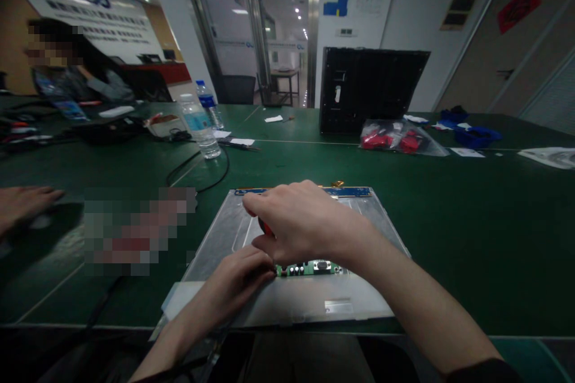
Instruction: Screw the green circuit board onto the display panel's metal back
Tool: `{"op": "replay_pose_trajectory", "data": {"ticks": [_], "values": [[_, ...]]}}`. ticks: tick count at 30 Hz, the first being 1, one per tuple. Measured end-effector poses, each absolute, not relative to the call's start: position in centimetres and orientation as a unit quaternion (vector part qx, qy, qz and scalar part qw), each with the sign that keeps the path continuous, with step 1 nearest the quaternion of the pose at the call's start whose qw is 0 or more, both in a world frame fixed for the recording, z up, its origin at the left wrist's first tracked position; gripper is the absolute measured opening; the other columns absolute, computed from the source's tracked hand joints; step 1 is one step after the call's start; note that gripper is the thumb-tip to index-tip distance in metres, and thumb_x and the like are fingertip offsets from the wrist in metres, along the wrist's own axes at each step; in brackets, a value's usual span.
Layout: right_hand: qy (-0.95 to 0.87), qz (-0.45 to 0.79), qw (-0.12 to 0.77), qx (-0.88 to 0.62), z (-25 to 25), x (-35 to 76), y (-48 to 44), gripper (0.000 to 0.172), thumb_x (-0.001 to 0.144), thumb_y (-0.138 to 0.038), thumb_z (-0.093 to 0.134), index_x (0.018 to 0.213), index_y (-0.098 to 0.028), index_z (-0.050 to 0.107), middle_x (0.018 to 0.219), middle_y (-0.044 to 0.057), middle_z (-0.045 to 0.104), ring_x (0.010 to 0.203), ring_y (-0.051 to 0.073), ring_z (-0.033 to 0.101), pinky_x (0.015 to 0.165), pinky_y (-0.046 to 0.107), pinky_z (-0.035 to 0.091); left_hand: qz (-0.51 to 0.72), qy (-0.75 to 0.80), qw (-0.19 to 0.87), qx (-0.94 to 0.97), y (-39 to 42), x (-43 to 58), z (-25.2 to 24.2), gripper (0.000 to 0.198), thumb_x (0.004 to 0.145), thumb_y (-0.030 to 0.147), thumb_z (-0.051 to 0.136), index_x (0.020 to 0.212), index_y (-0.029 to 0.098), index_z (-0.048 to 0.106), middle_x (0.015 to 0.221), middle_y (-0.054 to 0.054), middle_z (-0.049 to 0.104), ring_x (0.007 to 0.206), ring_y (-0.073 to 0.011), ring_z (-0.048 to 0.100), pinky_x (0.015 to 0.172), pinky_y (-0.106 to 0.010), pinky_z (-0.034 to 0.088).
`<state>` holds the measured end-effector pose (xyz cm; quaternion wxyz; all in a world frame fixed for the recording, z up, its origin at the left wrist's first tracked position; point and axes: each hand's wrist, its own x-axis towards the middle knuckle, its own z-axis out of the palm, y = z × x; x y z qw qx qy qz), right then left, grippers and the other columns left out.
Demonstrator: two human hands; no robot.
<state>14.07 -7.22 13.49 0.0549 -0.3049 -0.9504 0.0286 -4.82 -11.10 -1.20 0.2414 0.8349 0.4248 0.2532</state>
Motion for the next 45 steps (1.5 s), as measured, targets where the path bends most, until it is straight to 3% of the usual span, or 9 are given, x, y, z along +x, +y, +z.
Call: {"op": "replay_pose_trajectory", "data": {"ticks": [5, 10, 17, 21, 24, 27, 32, 38, 45], "values": [[-0.953, 0.029, 0.054, -0.298, 13.51, 14.06, -7.22, 0.015, 0.085, -0.020, 0.057, 0.100, -0.019, 0.058, 0.091, 0.004, 0.071, 0.070, 0.015, 0.060, 0.054, 0.027, 0.024, 0.259, 0.421, 0.241, 0.835, -10.98, -4.82, -1.40, 0.012, 0.089, 0.014, 0.053, 0.084, 0.020, 0.062, 0.088, -0.003, 0.065, 0.087, -0.0187, 0.059, 0.074, -0.027, 0.044], [-0.947, 0.014, 0.059, -0.316, 13.36, 13.87, -7.00, 0.013, 0.087, -0.029, 0.062, 0.095, -0.020, 0.060, 0.080, 0.002, 0.070, 0.066, 0.015, 0.058, 0.054, 0.026, 0.022, 0.257, 0.417, 0.229, 0.841, -11.02, -4.80, -1.20, 0.012, 0.090, 0.013, 0.053, 0.086, 0.019, 0.062, 0.088, -0.003, 0.065, 0.086, -0.0184, 0.059, 0.073, -0.026, 0.044], [-0.944, -0.004, 0.066, -0.324, 13.22, 13.97, -6.78, 0.028, 0.088, -0.047, 0.064, 0.089, -0.019, 0.064, 0.071, 0.001, 0.067, 0.060, 0.014, 0.056, 0.052, 0.026, 0.019, 0.249, 0.418, 0.230, 0.843, -11.02, -5.02, -1.34, 0.011, 0.090, 0.014, 0.052, 0.087, 0.019, 0.061, 0.088, -0.003, 0.065, 0.086, -0.0193, 0.059, 0.073, -0.028, 0.043], [-0.941, -0.003, 0.055, -0.333, 13.35, 13.89, -6.76, 0.030, 0.089, -0.046, 0.062, 0.078, -0.019, 0.066, 0.064, 0.001, 0.065, 0.058, 0.013, 0.054, 0.052, 0.027, 0.018, 0.252, 0.410, 0.232, 0.845, -10.97, -5.08, -1.41, 0.012, 0.091, 0.013, 0.053, 0.089, 0.019, 0.062, 0.089, -0.003, 0.065, 0.087, -0.0192, 0.059, 0.074, -0.027, 0.042], [-0.949, 0.037, 0.062, -0.306, 13.48, 14.04, -6.81, 0.012, 0.086, -0.031, 0.065, 0.090, -0.020, 0.066, 0.075, 0.001, 0.069, 0.065, 0.014, 0.057, 0.054, 0.026, 0.023, 0.260, 0.405, 0.235, 0.844, -10.96, -5.02, -1.46, 0.011, 0.091, 0.013, 0.053, 0.089, 0.019, 0.062, 0.090, -0.003, 0.065, 0.087, -0.0187, 0.058, 0.075, -0.027, 0.042], [-0.954, 0.080, 0.068, -0.282, 13.51, 14.30, -6.82, 0.025, 0.082, -0.023, 0.065, 0.107, -0.019, 0.062, 0.087, 0.002, 0.072, 0.073, 0.015, 0.060, 0.057, 0.025, 0.027, 0.269, 0.406, 0.240, 0.840, -10.93, -5.00, -1.71, 0.011, 0.090, 0.012, 0.054, 0.088, 0.019, 0.063, 0.091, -0.003, 0.065, 0.088, -0.0185, 0.058, 0.075, -0.027, 0.042], [-0.944, 0.049, 0.063, -0.321, 13.31, 14.35, -6.53, 0.027, 0.088, -0.047, 0.063, 0.090, -0.021, 0.068, 0.071, 0.002, 0.069, 0.064, 0.015, 0.057, 0.055, 0.026, 0.024, 0.263, 0.410, 0.236, 0.841, -10.97, -5.02, -1.74, 0.012, 0.090, 0.013, 0.053, 0.089, 0.019, 0.063, 0.091, -0.004, 0.065, 0.086, -0.0189, 0.058, 0.072, -0.027, 0.042], [-0.951, 0.056, 0.062, -0.296, 13.37, 14.28, -6.51, 0.011, 0.086, -0.027, 0.064, 0.094, -0.020, 0.067, 0.077, 0.001, 0.070, 0.069, 0.015, 0.058, 0.057, 0.026, 0.026, 0.271, 0.395, 0.232, 0.846, -11.11, -4.96, -1.40, 0.012, 0.091, 0.012, 0.052, 0.087, 0.019, 0.061, 0.088, -0.003, 0.064, 0.085, -0.0181, 0.058, 0.073, -0.027, 0.041], [-0.955, 0.075, 0.066, -0.278, 13.61, 14.28, -6.81, 0.005, 0.082, -0.020, 0.060, 0.086, -0.019, 0.060, 0.081, 0.001, 0.068, 0.069, 0.013, 0.054, 0.057, 0.026, 0.027, 0.257, 0.403, 0.235, 0.846, -10.87, -5.08, -1.85, 0.011, 0.092, 0.013, 0.053, 0.093, 0.020, 0.062, 0.094, -0.003, 0.065, 0.088, -0.0183, 0.058, 0.075, -0.027, 0.041]]}}
